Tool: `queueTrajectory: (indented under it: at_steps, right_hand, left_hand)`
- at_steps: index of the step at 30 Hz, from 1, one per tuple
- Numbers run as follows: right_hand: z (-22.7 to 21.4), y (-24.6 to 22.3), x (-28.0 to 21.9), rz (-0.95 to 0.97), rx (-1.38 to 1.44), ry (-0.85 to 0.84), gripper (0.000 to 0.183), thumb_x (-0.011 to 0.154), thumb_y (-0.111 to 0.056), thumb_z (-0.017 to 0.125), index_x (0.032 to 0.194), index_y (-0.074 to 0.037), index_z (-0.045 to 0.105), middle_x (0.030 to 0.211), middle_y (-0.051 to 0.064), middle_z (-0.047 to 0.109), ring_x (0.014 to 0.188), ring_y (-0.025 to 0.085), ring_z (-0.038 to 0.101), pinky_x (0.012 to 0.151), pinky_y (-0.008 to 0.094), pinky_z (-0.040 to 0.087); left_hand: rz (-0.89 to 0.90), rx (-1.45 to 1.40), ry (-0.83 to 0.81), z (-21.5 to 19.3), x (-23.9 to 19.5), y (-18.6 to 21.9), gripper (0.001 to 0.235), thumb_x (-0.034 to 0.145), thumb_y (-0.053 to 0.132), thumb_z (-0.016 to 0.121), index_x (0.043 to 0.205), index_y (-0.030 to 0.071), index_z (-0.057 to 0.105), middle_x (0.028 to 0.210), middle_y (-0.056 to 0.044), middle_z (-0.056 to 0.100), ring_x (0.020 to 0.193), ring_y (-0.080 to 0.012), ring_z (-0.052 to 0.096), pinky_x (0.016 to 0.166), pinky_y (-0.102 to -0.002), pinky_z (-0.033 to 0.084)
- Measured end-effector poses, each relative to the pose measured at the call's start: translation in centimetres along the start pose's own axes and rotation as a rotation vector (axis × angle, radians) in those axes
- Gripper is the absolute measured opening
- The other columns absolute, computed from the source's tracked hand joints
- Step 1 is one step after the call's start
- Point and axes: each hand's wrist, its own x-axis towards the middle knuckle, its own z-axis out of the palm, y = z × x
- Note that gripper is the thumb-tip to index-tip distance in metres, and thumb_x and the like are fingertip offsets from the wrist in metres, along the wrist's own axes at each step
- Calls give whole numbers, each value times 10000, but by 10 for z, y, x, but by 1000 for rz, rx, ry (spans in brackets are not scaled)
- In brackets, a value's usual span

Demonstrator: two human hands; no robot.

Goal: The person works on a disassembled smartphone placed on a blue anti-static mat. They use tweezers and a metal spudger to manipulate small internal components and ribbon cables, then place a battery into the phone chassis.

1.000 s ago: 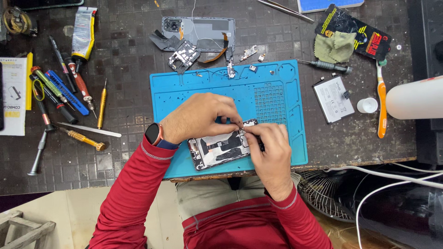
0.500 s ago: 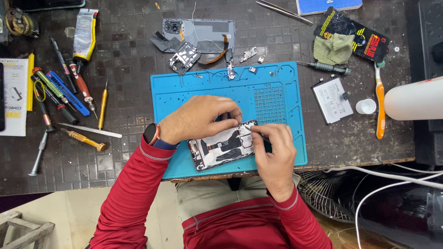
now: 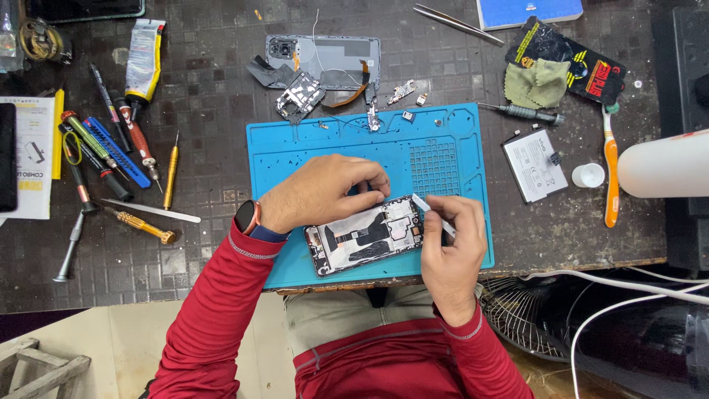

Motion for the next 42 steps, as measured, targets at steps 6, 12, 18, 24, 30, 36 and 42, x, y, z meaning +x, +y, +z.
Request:
queueTrajectory:
  at_steps: [6, 12, 18, 24, 30, 36, 42]
  right_hand:
    - [2, 7, -2, 69, 162, 48, 222, 1005, 94, 570, 1219, 56, 526, 1218, 115, 478, 1062, 189, 611, 937, 311, 555]
    - [1, 15, -2, 97, 378, 44, 213, 1026, 109, 548, 1229, 54, 512, 1221, 91, 474, 1047, 170, 635, 963, 315, 576]
    - [-2, 28, -6, 218, 589, 58, 168, 1036, 69, 595, 1186, 12, 543, 1076, 92, 627, 951, 151, 657, 891, 299, 585]
    - [-3, 30, -8, 192, 637, 72, 136, 1039, 22, 637, 1124, -1, 533, 1123, 120, 639, 937, 159, 661, 869, 313, 588]
    - [-2, 33, -9, 153, 652, 104, 153, 1049, -38, 651, 1094, -21, 506, 1168, 128, 636, 957, 160, 651, 878, 312, 581]
    - [-7, 34, -7, 164, 723, 47, 178, 1047, -78, 673, 1119, -40, 515, 1108, 105, 648, 918, 137, 628, 857, 280, 553]
    - [-17, 28, -5, 273, 670, -34, 161, 1024, -80, 688, 1145, -12, 606, 1033, 70, 649, 904, 117, 622, 845, 246, 522]
  left_hand:
    - [-1, -65, -27, -3, -1, 0, 264, 891, 278, 709, 1073, 87, 705, 1003, -25, 769, 850, -188, 739, 724, -333, 566]
    - [-27, -1, -80, -14, -3, 13, 414, 758, 346, 820, 1050, 80, 695, 958, -27, 736, 810, -195, 715, 712, -325, 569]
    - [-247, 203, -138, -34, -27, 24, 526, 639, 472, 864, 1018, 135, 723, 886, -14, 727, 791, -216, 705, 678, -375, 543]
    - [-290, 176, 186, -16, -62, 37, 816, 438, 578, 916, 1087, 126, 715, 1065, -54, 686, 962, -259, 665, 798, -400, 519]
    - [-305, 251, 357, 23, -80, 52, 752, 486, 434, 910, 1124, 101, 695, 1181, -62, 632, 1138, -295, 561, 970, -455, 410]
    - [-275, 328, 390, 27, -80, 56, 700, 544, 364, 862, 1145, 71, 655, 1164, -94, 639, 1103, -308, 568, 978, -450, 412]
    - [-198, 302, 322, 22, -73, 45, 726, 611, 366, 824, 1236, 67, 605, 1169, -90, 656, 1125, -291, 598, 1062, -484, 376]
